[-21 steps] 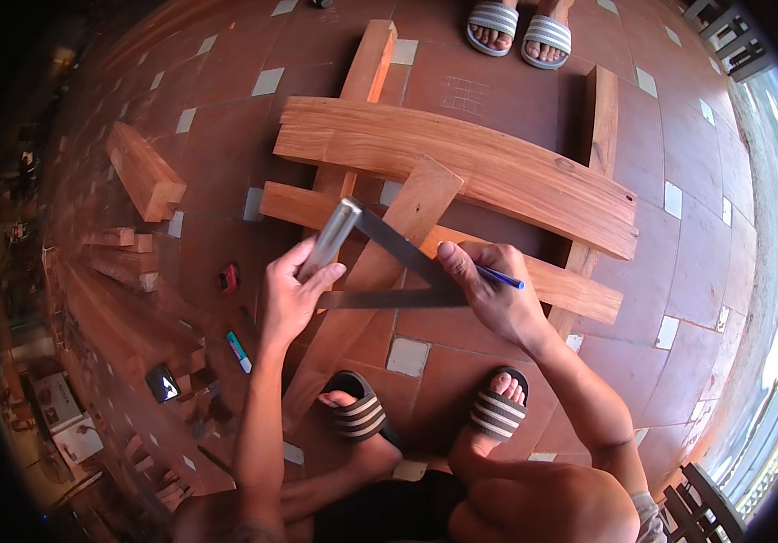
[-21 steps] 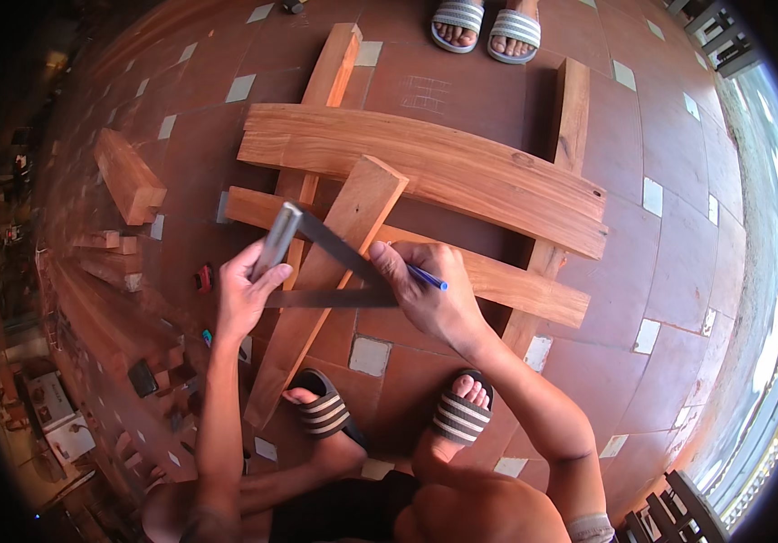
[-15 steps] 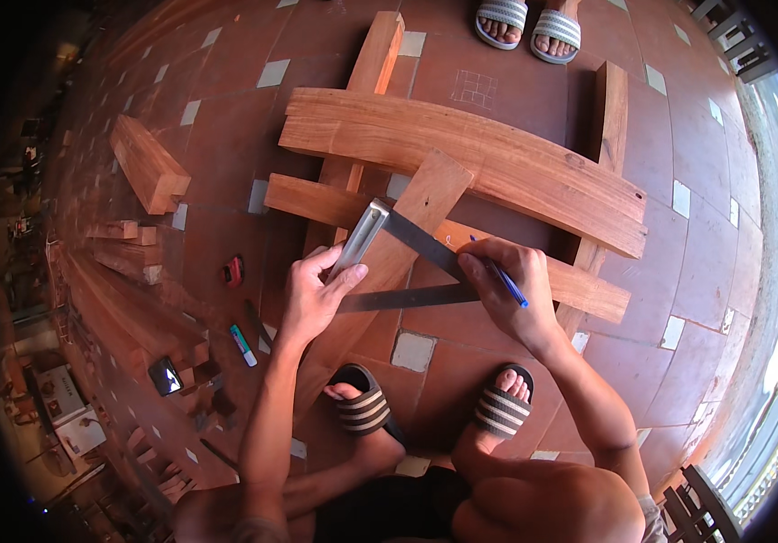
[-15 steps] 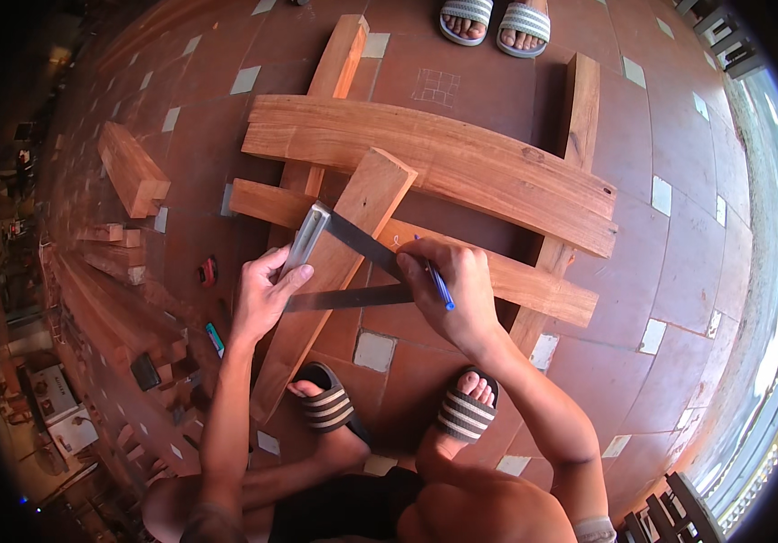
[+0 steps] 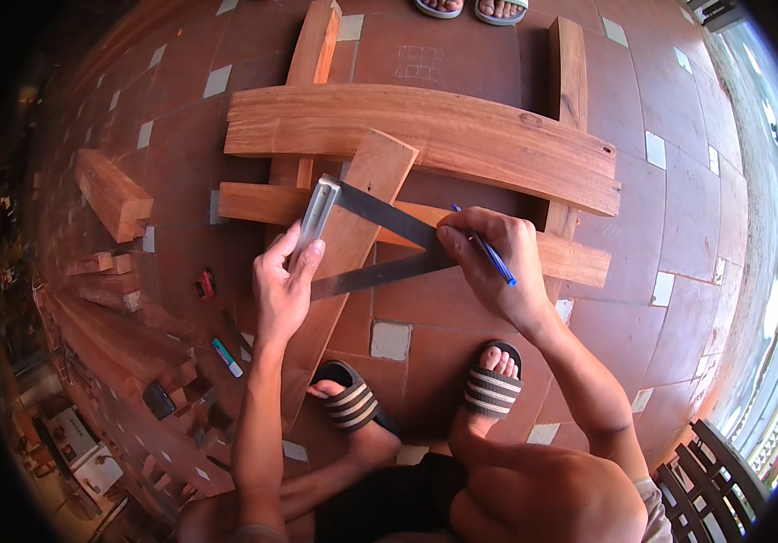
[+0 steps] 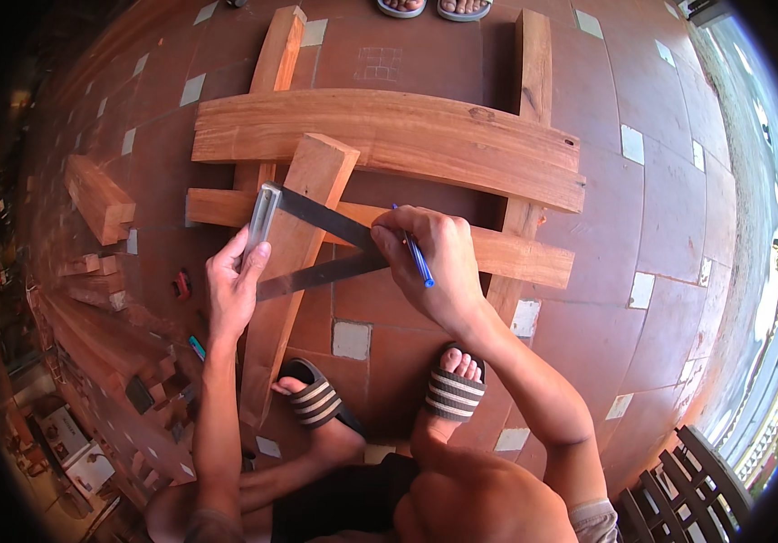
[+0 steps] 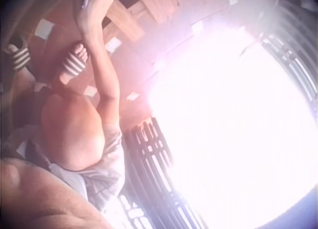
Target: The person uses a set square and a blue pen to mark lines on several wooden planks arranged on a tiled floor. They repeatedly position the square, draw lines, and reposition the planks to continue marking.
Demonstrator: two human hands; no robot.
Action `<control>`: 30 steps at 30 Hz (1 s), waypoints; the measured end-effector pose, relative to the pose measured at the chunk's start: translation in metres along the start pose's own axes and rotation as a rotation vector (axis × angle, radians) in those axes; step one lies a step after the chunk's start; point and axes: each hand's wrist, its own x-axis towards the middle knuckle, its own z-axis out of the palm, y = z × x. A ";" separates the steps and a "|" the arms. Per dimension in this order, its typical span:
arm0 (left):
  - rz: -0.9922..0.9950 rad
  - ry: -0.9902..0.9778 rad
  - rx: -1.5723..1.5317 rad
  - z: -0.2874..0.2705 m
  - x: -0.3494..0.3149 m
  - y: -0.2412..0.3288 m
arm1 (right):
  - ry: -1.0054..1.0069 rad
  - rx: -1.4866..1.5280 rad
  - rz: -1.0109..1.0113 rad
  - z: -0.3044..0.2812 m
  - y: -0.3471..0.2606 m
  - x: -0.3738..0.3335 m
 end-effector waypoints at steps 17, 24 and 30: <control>0.037 -0.004 -0.027 0.002 0.005 -0.004 | 0.042 -0.009 -0.028 0.001 0.001 0.000; -0.011 -0.054 -0.034 -0.001 0.004 -0.003 | 0.041 -0.006 -0.040 0.000 0.001 0.000; 0.001 -0.006 -0.046 0.001 0.003 -0.001 | 0.059 -0.001 -0.054 -0.001 0.005 0.001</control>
